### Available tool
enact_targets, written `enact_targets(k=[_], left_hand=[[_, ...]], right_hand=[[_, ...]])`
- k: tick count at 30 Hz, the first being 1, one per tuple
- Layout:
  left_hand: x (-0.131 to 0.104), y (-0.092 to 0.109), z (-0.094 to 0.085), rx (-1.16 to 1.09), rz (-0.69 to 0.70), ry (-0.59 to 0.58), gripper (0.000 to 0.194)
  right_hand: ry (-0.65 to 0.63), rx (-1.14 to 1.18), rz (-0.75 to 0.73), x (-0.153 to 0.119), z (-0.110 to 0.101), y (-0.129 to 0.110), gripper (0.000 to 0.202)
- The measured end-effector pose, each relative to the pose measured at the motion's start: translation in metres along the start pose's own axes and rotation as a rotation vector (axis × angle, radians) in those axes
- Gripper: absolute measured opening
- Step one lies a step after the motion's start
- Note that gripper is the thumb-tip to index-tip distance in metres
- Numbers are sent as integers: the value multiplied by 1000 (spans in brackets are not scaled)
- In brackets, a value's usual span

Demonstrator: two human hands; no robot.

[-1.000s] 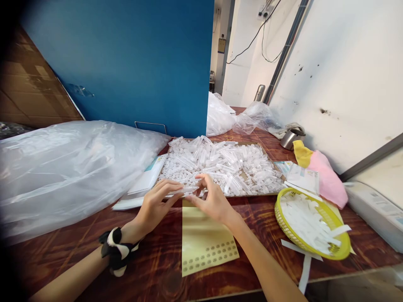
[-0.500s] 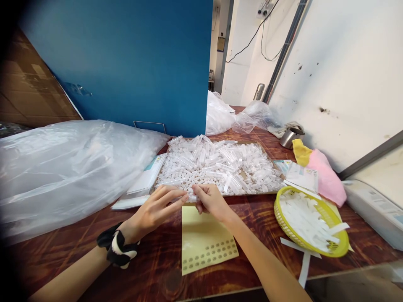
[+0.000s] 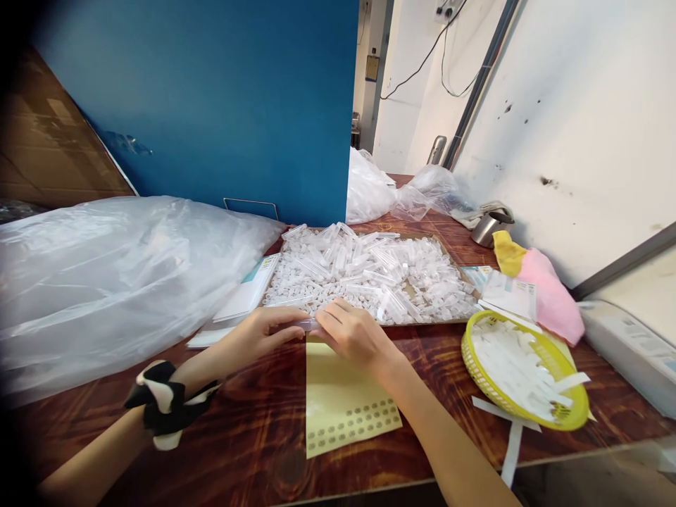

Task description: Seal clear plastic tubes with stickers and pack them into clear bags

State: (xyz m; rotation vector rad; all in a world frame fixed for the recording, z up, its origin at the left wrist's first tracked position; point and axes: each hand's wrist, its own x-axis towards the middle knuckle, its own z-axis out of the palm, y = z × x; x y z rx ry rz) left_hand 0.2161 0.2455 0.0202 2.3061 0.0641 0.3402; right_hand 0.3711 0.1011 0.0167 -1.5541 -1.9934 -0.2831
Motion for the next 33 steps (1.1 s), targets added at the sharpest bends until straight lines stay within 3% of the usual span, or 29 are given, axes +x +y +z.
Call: enact_targets(k=[3,7,10,13,16,18,22,24,26,29,33], left_hand=[[-1,0,0,233,176,64,24],[-4,8,-7,539,330,22,26],[-6,11,-11,632,406,37,26],[-7,8,-10,665,470,47,25],[-4,4,-6,693,441,49,24],[-1,1,-5,701,368,116,24],[3,-7,-11,699,61,377,45],[3,-12,-15,767,-101,410,45],[2,-17,-18,815,-170,339,33],[0,-21,-19,767,-147,250,19],[2,-13,-19,489,-125,362,23]], right_hand=[[-36,216,210,0,4,-5,31],[-116,727,562,2,10,-12,40],[-151,1116,743,6,11,-16,43],[-169,1341,882,9,11,-18,45],[-161,1333,958,9,11,-18,45],[-119,1179,928,9,10,-16,45],[162,700,801,6,4,-4,30],[281,596,815,4,1,5,24],[349,582,851,1,-1,13,25],[456,677,888,1,0,20,25],[549,925,855,5,2,18,26]])
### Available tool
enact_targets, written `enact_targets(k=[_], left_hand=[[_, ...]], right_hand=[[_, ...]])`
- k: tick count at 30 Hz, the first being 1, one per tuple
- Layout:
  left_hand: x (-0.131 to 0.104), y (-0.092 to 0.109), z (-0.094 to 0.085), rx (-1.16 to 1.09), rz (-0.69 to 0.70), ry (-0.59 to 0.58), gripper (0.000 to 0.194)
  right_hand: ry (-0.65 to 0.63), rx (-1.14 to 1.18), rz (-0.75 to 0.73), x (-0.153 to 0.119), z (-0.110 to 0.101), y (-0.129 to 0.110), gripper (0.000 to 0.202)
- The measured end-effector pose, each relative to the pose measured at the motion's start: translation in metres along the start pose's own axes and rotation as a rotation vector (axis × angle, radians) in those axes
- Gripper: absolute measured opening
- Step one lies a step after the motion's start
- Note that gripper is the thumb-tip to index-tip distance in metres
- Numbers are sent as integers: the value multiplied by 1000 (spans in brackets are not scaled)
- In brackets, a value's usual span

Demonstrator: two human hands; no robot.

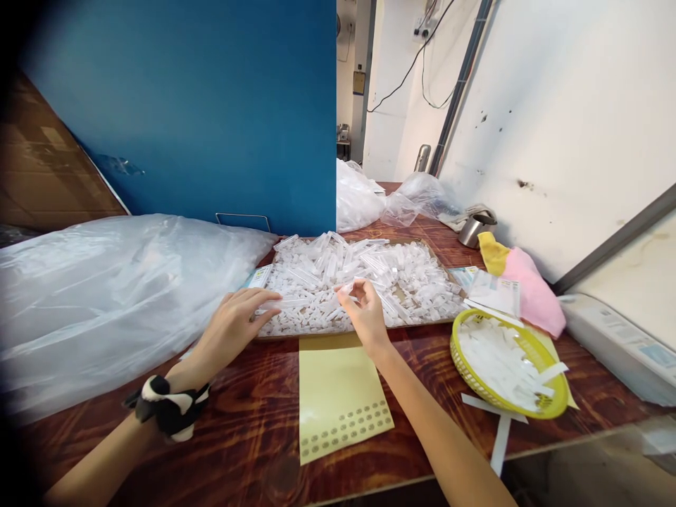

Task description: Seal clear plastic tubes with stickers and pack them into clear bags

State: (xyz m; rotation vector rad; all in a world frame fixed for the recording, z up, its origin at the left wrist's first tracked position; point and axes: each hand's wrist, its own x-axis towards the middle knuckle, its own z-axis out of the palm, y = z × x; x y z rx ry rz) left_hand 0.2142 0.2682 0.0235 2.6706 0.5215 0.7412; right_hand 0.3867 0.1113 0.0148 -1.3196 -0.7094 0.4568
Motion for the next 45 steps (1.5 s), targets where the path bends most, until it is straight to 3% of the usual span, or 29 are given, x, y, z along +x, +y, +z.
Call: enact_targets(k=[4,6,12,15,17,20,25,28,30,32,35,39,45], left_hand=[[3,11,-3,-533,-221,-72,34],[3,13,-1,-697,-299,-114,37],[0,9,8,-669,-263,-173,32],[-2,13,8,-643,-238,-227,30],[-3,18,8,-635,-249,-230,30],[-3,24,9,-649,-316,-209,29],[-6,34,14,-1088,-485,-212,30],[-11,40,18,-1361,-543,-265,25],[-14,45,19,-1489,-597,-242,24],[-15,49,18,-1581,-649,-250,35],[-16,57,17,-1571,-620,-266,45],[-17,65,18,-1424,-571,-140,31],[-18,64,17,-1248,-579,-44,35]], right_hand=[[-76,96,34,-5,6,-5,29],[-89,76,26,-7,8,-7,32],[-135,169,149,-7,3,-4,36],[-222,108,138,-7,1,-4,29],[-257,-33,43,-10,2,-5,27],[-235,-298,-231,-18,6,-8,28],[-323,-702,-742,-25,14,-7,12],[-341,-797,-831,-25,17,-3,17],[-365,-821,-849,-24,18,-2,22],[-391,-852,-870,-24,18,-2,25],[-412,-916,-916,-25,19,-5,26],[-401,-989,-970,-25,20,-4,20],[-345,-823,-896,-23,14,1,20]])
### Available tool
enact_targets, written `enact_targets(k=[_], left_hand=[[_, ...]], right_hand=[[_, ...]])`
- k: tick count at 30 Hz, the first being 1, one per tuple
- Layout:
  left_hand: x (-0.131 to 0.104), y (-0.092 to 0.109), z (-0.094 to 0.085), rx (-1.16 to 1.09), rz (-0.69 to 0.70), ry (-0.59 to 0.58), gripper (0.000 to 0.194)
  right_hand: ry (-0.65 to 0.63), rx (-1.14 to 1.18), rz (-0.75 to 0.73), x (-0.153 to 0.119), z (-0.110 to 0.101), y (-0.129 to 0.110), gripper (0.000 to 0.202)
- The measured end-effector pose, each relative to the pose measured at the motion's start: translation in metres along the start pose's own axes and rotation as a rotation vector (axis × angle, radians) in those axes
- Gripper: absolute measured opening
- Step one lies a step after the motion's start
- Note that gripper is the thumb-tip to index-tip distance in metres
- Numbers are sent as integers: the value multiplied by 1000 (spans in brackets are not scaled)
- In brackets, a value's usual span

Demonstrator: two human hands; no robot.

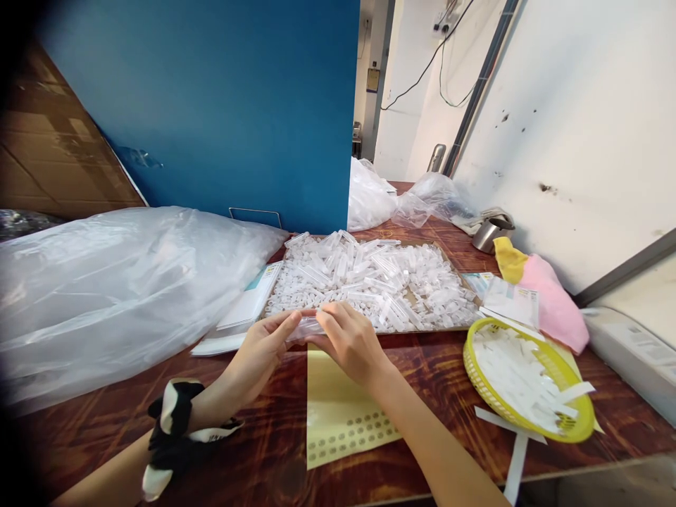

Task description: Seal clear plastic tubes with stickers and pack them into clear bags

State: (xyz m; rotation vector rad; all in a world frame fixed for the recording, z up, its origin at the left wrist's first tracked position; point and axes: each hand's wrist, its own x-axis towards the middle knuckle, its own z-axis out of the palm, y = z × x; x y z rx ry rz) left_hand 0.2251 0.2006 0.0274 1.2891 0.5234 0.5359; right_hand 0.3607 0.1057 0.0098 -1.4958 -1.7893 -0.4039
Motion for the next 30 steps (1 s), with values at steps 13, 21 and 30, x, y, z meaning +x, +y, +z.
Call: enact_targets(k=[13,21,30], left_hand=[[3,7,-6,201,-61,3,41],[2,-5,14,169,105,85,38],[-27,7,-65,1200,558,46,70]], right_hand=[[21,173,145,-6,8,-9,41],[222,100,289,2,9,-16,9],[266,187,510,6,-34,-33,29]])
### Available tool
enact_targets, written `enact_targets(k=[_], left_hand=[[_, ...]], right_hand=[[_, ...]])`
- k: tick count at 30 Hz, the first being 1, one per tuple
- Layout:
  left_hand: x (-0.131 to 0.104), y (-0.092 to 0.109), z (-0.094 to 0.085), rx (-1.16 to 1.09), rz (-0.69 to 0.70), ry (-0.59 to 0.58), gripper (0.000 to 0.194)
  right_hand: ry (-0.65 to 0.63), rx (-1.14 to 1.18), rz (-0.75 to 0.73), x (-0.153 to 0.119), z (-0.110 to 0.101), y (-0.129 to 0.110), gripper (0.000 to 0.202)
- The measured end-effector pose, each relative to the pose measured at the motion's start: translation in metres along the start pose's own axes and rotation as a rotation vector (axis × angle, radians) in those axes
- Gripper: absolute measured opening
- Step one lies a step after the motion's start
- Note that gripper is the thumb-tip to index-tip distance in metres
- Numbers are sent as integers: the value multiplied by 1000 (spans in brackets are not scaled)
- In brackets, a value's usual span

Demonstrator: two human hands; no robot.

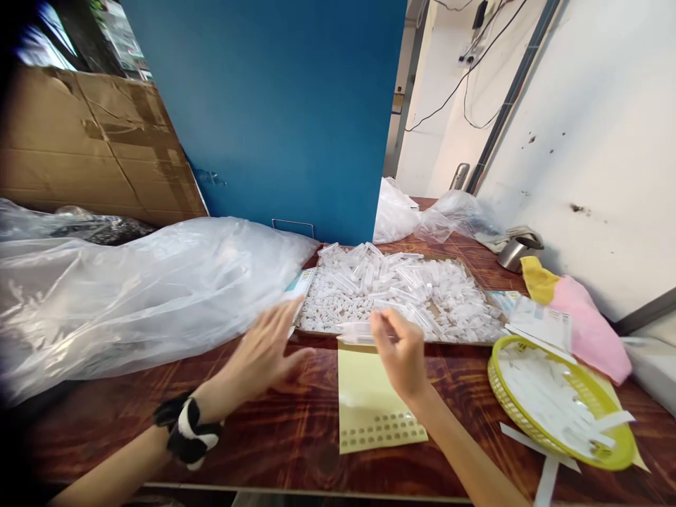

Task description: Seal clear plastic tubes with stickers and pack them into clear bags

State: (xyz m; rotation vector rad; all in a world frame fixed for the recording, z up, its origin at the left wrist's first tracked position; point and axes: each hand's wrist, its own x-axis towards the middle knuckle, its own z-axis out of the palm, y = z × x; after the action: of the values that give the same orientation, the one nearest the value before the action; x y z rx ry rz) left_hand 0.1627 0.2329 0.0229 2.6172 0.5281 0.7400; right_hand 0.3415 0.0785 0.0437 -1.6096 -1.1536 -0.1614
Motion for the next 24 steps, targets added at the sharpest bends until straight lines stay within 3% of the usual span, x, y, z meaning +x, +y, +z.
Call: enact_targets(k=[3,6,13,17,21,24], left_hand=[[-27,-45,-16,468,112,3,56],[-44,-64,-21,598,270,-97,40],[-77,-41,-25,391,461,-130,25],[-96,-24,-27,290,446,-181,23],[-112,-2,-29,251,402,-328,62],[-120,6,-26,146,466,-360,53]], right_hand=[[94,180,296,-20,-13,1,33],[97,317,472,-41,-14,0,35],[66,423,596,-76,-7,-13,37],[26,459,647,-94,-1,-20,40],[26,489,675,-109,2,-25,42],[38,512,698,-118,1,-27,42]])
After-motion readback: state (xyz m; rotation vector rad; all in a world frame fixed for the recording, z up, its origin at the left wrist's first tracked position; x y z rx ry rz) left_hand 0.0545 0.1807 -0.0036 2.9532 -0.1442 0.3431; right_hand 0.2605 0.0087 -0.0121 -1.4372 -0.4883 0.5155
